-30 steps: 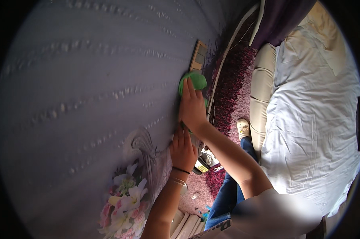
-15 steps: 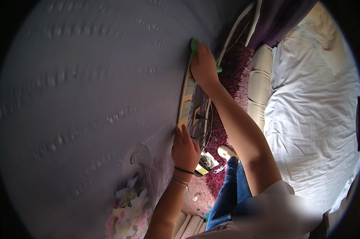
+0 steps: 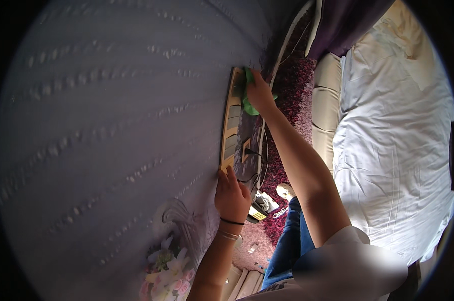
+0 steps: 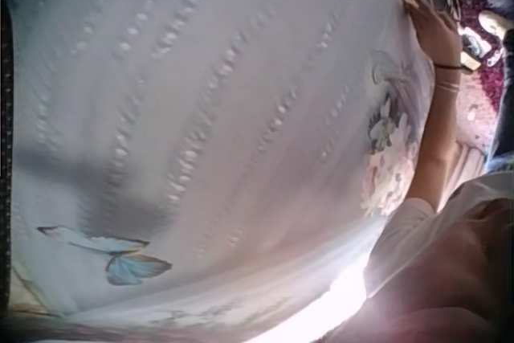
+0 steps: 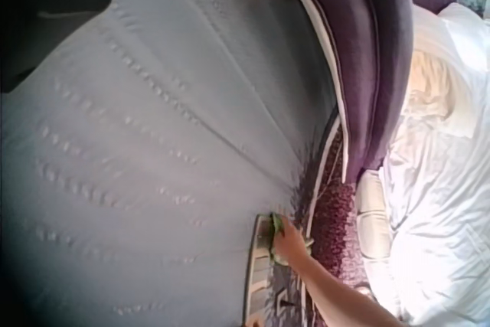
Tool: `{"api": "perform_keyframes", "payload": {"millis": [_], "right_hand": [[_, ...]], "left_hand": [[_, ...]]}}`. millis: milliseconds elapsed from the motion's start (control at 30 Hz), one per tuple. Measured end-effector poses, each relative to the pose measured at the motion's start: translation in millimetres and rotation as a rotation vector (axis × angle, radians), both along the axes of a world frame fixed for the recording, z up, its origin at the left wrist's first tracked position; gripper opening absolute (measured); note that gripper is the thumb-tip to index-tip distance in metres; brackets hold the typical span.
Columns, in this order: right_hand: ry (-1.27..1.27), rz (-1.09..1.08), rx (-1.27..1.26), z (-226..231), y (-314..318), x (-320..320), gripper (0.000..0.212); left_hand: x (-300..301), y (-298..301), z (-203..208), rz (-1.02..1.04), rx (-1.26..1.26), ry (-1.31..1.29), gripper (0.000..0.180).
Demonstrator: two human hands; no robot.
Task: The person wipes a wall with a green cloth, cleaning around a framed floral picture and a decorative butterfly. They also wipe a wall-mounted wooden rack and a floral arrangement.
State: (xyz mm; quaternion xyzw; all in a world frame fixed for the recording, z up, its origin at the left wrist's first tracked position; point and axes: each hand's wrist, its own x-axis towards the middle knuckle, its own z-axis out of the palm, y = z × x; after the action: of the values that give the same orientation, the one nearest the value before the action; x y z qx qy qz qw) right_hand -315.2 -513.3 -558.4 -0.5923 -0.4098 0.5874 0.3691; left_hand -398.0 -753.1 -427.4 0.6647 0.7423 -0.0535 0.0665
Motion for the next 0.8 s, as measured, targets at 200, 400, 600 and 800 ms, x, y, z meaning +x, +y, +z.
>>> {"api": "perform_keyframes", "payload": {"millis": [200, 400, 600, 800], "right_hand": [[0.233, -0.09, -0.046, -29.7, -38.7, -22.1, 0.049], [0.405, -0.045, -0.23, -17.1, -108.6, -33.4, 0.048], [0.366, 0.032, -0.272, -4.9, -167.3, -42.8, 0.048], [0.187, 0.287, -0.22, -1.3, -217.5, -43.2, 0.046]], "left_hand": [[0.5, -0.1, -1.5, -0.004, 0.013, 0.035, 0.054], [-0.2, -1.7, -2.8, -0.003, 0.043, 0.033, 0.052], [-7.4, -6.0, -3.9, -0.018, 0.101, -0.029, 0.05], [-10.0, -10.9, -4.6, 0.001, 0.114, -0.054, 0.051]]}}
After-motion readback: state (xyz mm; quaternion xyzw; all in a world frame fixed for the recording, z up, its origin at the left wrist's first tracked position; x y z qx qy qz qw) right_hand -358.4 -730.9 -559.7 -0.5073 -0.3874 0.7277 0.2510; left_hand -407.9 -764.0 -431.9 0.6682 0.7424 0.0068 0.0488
